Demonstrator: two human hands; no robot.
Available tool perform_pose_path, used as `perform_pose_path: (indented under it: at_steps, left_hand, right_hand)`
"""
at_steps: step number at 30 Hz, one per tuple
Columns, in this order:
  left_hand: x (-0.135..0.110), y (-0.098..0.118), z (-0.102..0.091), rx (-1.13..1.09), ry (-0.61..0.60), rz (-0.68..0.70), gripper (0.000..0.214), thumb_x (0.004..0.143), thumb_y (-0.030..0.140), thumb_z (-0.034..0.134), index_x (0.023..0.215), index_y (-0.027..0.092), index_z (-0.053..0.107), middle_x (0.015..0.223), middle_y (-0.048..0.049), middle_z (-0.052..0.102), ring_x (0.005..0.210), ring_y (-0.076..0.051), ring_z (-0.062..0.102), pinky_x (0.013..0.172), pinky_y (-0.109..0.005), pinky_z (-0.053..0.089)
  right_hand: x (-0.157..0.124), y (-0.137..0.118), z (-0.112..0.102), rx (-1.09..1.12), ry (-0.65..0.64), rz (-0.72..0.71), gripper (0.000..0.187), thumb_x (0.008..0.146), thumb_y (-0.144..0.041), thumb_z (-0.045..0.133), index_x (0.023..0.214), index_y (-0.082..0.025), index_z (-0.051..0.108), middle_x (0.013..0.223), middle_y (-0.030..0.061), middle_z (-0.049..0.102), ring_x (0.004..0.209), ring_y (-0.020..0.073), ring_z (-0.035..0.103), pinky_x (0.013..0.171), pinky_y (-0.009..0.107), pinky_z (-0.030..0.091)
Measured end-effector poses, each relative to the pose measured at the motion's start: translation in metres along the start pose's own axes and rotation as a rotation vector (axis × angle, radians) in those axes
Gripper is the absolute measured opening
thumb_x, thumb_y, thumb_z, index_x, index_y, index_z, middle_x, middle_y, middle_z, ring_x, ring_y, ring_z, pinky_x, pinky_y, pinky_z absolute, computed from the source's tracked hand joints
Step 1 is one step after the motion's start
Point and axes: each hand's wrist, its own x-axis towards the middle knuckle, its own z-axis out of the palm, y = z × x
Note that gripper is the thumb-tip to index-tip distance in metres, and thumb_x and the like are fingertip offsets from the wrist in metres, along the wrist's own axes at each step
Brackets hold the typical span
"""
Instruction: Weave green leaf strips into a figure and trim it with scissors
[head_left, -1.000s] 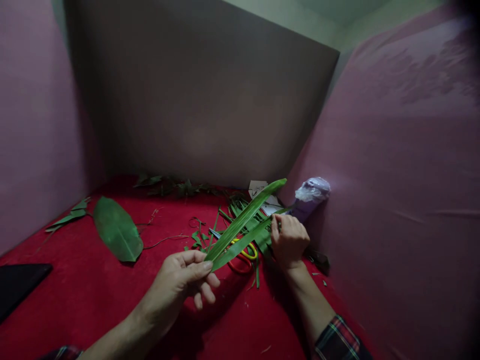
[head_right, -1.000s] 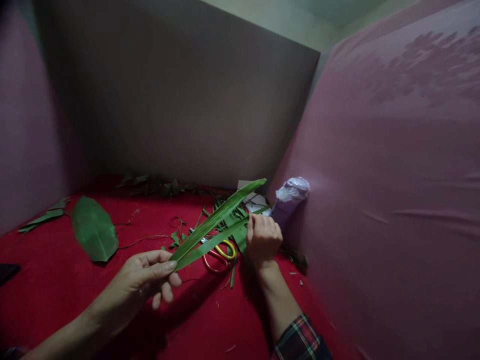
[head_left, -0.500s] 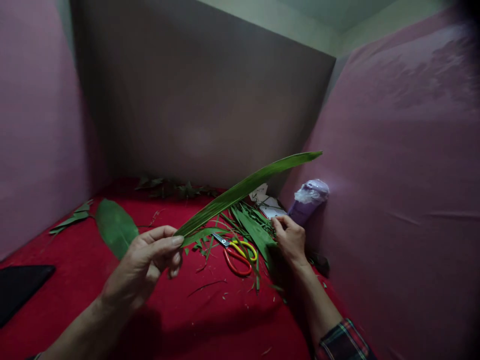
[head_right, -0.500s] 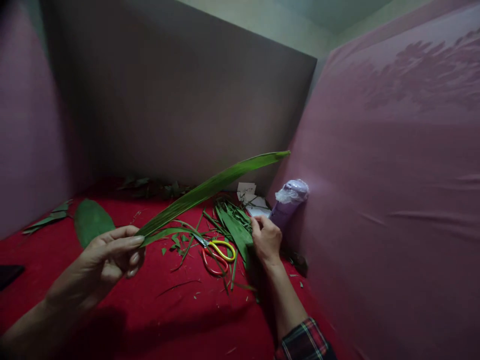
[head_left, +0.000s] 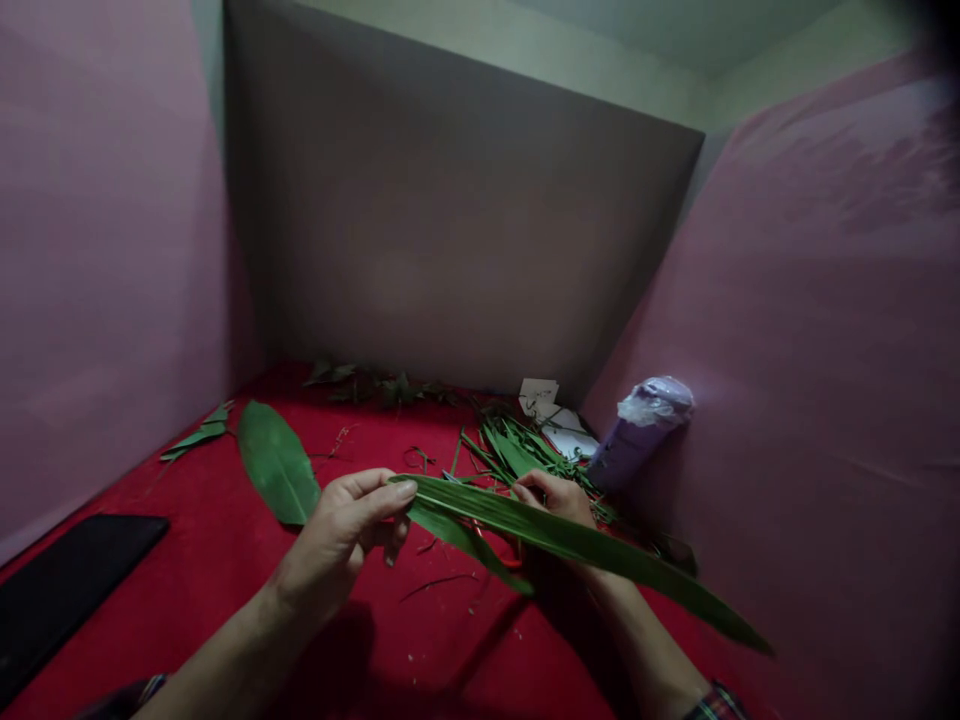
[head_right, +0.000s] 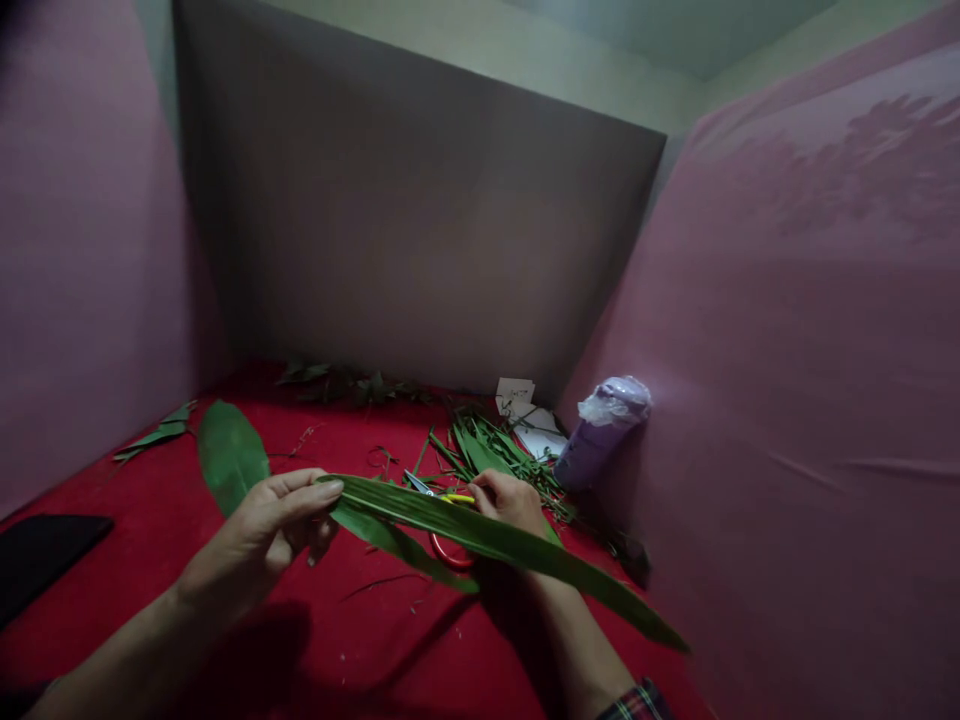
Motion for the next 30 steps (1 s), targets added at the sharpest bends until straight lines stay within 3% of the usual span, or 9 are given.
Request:
perform_pose_path:
  at_steps: [3,7,9,12,15,21,26,30]
  left_hand:
    - [0.001,-0.001,0.003,0.018,-0.002,0.000,0.020,0.071,0.029,0.060,0.059,0.013,0.056,0.046,0.0025,0.048,0.040,-0.006,0.040,0.037,-0.018,0.033]
    - [0.002,0.000,0.004,0.048,0.027,-0.035,0.023,0.070,0.031,0.061,0.057,0.012,0.055,0.043,0.0029,0.047,0.037,-0.006,0.038,0.034,-0.017,0.031]
    - [0.002,-0.001,0.003,0.052,0.039,-0.042,0.023,0.070,0.032,0.061,0.058,0.012,0.055,0.042,0.0030,0.048,0.036,-0.006,0.038,0.034,-0.017,0.031]
    - [0.003,-0.002,0.002,0.047,0.045,-0.040,0.022,0.070,0.032,0.061,0.062,0.012,0.058,0.043,0.0033,0.048,0.037,-0.006,0.038,0.035,-0.016,0.032]
    - [0.005,-0.003,0.001,0.046,0.062,-0.012,0.020,0.070,0.031,0.062,0.064,0.013,0.059,0.047,0.0025,0.051,0.041,-0.007,0.042,0.037,-0.016,0.035]
    - [0.006,-0.005,0.000,0.003,0.078,0.077,0.015,0.073,0.028,0.060,0.075,0.013,0.063,0.071,-0.0015,0.061,0.061,-0.010,0.054,0.056,-0.020,0.048]
    - [0.003,0.001,0.003,-0.019,0.089,0.113,0.016,0.074,0.028,0.058,0.073,0.013,0.061,0.065,-0.0019,0.062,0.052,-0.010,0.054,0.048,-0.020,0.046]
    - [0.000,0.010,0.001,-0.074,0.132,0.179,0.015,0.075,0.028,0.057,0.072,0.013,0.059,0.062,-0.0020,0.062,0.049,-0.010,0.055,0.044,-0.019,0.044]
  right_hand:
    - [0.001,0.000,0.004,-0.021,0.011,-0.016,0.015,0.079,-0.024,0.050,0.075,-0.020,0.063,0.068,0.0012,0.064,0.060,0.0151,0.058,0.054,0.023,0.041]
    - [0.003,-0.008,0.000,-0.065,0.100,-0.112,0.020,0.075,-0.018,0.054,0.095,-0.018,0.060,0.100,0.0081,0.059,0.089,0.0200,0.054,0.074,0.031,0.043]
    - [0.002,-0.017,-0.006,-0.068,0.116,-0.180,0.017,0.076,-0.018,0.054,0.091,-0.018,0.060,0.097,0.0080,0.058,0.088,0.0196,0.053,0.074,0.031,0.042]
    - [-0.002,-0.030,-0.015,-0.062,-0.057,-0.136,0.011,0.078,-0.021,0.052,0.072,-0.018,0.060,0.073,0.0028,0.059,0.070,0.0158,0.054,0.063,0.025,0.040]
    - [-0.005,-0.033,-0.021,-0.070,-0.181,-0.016,0.015,0.078,-0.025,0.051,0.067,-0.018,0.058,0.066,0.0006,0.058,0.063,0.0134,0.052,0.057,0.022,0.036]
    - [-0.004,-0.020,-0.016,-0.072,-0.298,0.061,0.013,0.078,-0.021,0.047,0.071,-0.017,0.057,0.073,0.0025,0.060,0.070,0.0151,0.052,0.062,0.023,0.035]
    - [-0.009,-0.022,-0.006,-0.041,-0.392,0.055,0.019,0.082,-0.024,0.044,0.087,-0.018,0.062,0.084,0.0056,0.064,0.074,0.0174,0.056,0.068,0.026,0.038]
    - [-0.008,-0.025,-0.007,0.029,-0.371,0.073,0.024,0.082,-0.023,0.044,0.099,-0.020,0.060,0.099,0.0069,0.063,0.086,0.0200,0.055,0.078,0.029,0.038]
